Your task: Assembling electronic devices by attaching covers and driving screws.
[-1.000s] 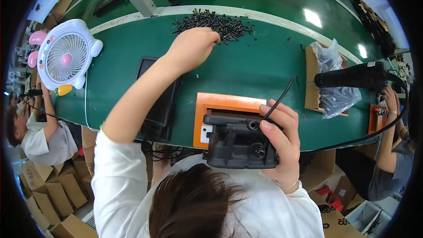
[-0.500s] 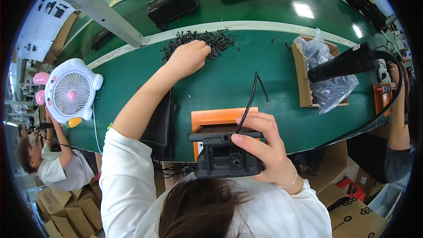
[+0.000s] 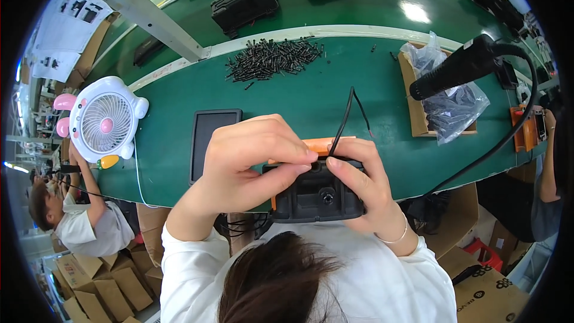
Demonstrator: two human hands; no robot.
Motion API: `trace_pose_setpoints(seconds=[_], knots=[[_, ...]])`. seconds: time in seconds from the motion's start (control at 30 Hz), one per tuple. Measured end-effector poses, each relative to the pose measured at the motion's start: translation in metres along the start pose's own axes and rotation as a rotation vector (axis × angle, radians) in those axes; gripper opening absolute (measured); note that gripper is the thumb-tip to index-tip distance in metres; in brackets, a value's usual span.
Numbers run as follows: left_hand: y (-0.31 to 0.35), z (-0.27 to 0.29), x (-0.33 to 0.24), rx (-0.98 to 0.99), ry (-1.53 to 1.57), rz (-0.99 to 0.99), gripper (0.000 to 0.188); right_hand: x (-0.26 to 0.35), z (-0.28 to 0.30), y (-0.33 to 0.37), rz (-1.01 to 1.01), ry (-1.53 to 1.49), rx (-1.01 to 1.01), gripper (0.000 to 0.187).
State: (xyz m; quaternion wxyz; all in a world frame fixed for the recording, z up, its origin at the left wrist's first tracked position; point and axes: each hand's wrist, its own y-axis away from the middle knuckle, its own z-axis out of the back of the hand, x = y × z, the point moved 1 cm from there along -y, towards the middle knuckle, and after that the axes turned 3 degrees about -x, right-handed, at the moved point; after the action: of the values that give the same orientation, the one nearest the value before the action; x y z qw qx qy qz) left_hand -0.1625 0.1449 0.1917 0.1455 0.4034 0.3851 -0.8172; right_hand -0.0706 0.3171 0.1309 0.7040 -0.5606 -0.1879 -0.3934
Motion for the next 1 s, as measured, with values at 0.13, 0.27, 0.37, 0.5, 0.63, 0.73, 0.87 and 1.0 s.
trace_pose_setpoints(seconds=[0.13,0.27,0.37,0.5,0.63,0.73,0.87,1.0], knots=[[-0.002,-0.01,-0.004,-0.034,-0.139,-0.135,0.022,-0.001,0.001,0.003,0.038,0.082,-0.001,0.058],[0.001,-0.016,-0.011,-0.037,-0.294,-0.092,0.021,0.006,0.011,0.006,0.01,0.098,0.098,0.068],[0.016,-0.018,-0.014,-0.03,-0.291,-0.055,0.021,-0.011,0.028,0.028,-0.007,-0.244,-0.272,0.059],[0.024,-0.023,-0.003,-0.077,-0.179,-0.03,0.017,-0.035,0.066,0.008,-0.167,0.467,-0.788,0.068],[0.021,-0.025,0.009,-0.088,0.044,0.03,0.016,-0.077,0.096,-0.02,-0.287,0.27,-0.761,0.05],[0.026,-0.023,0.014,-0.023,0.204,0.148,0.028,-0.078,0.103,-0.034,-0.134,0.064,-0.746,0.025],[0.03,-0.029,0.014,-0.118,0.411,0.419,0.058,-0.019,0.092,-0.07,0.246,-0.279,-0.693,0.058],[0.031,-0.029,0.013,-0.088,0.387,0.479,0.058,0.038,0.086,-0.101,0.205,-0.726,-0.296,0.058]])
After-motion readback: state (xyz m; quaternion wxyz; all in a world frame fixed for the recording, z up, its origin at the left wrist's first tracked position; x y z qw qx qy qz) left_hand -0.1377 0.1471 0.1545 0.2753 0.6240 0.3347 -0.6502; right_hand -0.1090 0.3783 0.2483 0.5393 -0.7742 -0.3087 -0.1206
